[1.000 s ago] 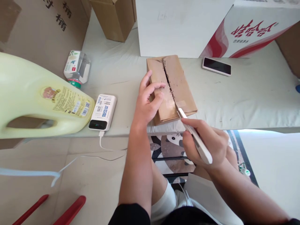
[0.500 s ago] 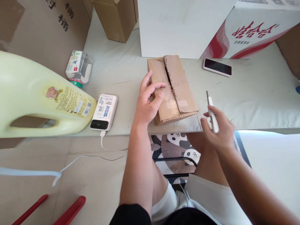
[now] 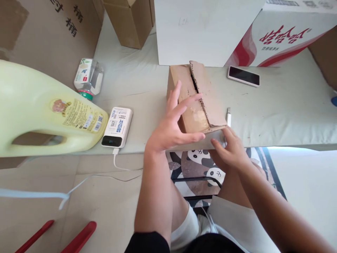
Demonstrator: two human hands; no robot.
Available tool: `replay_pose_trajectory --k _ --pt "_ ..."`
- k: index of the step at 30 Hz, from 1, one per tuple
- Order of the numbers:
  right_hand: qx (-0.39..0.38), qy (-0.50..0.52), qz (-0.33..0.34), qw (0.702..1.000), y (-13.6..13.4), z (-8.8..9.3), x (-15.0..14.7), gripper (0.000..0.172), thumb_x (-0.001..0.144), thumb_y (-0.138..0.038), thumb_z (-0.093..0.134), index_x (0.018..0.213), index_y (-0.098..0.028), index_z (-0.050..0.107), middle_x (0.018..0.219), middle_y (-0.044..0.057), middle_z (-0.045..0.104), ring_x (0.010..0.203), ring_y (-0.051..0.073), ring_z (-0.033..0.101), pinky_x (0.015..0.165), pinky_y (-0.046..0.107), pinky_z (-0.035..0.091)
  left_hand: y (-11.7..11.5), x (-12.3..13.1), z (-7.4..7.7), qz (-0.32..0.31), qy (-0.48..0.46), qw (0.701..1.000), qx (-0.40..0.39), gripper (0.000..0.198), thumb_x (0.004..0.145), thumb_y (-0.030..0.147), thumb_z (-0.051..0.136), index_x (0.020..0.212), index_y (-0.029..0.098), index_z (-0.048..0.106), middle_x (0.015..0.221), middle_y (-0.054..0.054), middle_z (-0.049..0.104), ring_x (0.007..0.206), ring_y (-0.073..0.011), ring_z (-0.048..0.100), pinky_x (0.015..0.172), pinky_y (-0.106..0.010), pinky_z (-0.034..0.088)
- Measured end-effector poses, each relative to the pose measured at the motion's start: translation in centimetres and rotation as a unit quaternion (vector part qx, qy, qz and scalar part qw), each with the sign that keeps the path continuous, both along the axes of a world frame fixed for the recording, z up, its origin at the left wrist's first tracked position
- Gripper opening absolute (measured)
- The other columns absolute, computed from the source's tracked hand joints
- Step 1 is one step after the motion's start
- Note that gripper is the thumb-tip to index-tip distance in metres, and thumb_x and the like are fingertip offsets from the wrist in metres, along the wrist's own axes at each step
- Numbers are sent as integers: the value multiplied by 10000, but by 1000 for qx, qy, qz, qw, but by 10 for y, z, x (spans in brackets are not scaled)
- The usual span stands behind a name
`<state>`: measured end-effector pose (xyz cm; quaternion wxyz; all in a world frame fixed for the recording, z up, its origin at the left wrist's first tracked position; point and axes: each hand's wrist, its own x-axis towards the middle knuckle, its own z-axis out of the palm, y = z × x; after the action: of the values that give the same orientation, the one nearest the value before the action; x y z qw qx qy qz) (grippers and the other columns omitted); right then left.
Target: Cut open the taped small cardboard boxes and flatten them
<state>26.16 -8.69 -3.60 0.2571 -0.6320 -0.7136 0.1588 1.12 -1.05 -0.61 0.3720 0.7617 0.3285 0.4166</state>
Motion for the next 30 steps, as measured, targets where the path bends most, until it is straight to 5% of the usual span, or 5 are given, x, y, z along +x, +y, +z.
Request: replay_pose_trajectory --k 5,11,15,21,30 --pt "-28 47 23 998 4 2 -23 275 891 -367 548 1126 -226 569 1038 116 718 984 322 680 815 468 560 -7 3 0 22 15 999 -23 986 731 686 786 1573 401 362 1778 -23 7 1623 -444 49 1291 -610 233" --pt "-56 30 36 997 4 -20 -31 305 872 -342 532 1144 -213 578 986 122 714 985 342 673 902 572 543 -9 2 7 122 -119 983 -73 744 781 570 798 1429 303 549 1671 -88 381 1532 -359 389 1185 -448 451" --pt "-25 32 32 999 2 -31 -31 414 881 -329 548 1276 -211 588 1265 163 702 1228 368 644 1071 639 482 -4 5 9 303 -213 918 -144 387 861 509 712 1093 200 700 1124 -86 750 1135 -249 703 894 -297 598" --pt "-29 63 43 997 -1 -32 -27 341 907 -330 574 1217 -228 676 1397 135 665 1398 353 559 1186 619 426 8 4 11 388 -372 778 -326 113 848 306 627 858 196 652 771 -14 686 596 -120 649 515 -213 514" --pt "9 174 -75 982 5 -30 -9 603 918 -361 562 1502 -260 447 1523 152 524 1437 324 508 1174 617 433 11 -11 -15 400 -77 886 -221 495 697 208 775 1179 213 666 1345 -117 689 1113 -267 706 935 -382 574"
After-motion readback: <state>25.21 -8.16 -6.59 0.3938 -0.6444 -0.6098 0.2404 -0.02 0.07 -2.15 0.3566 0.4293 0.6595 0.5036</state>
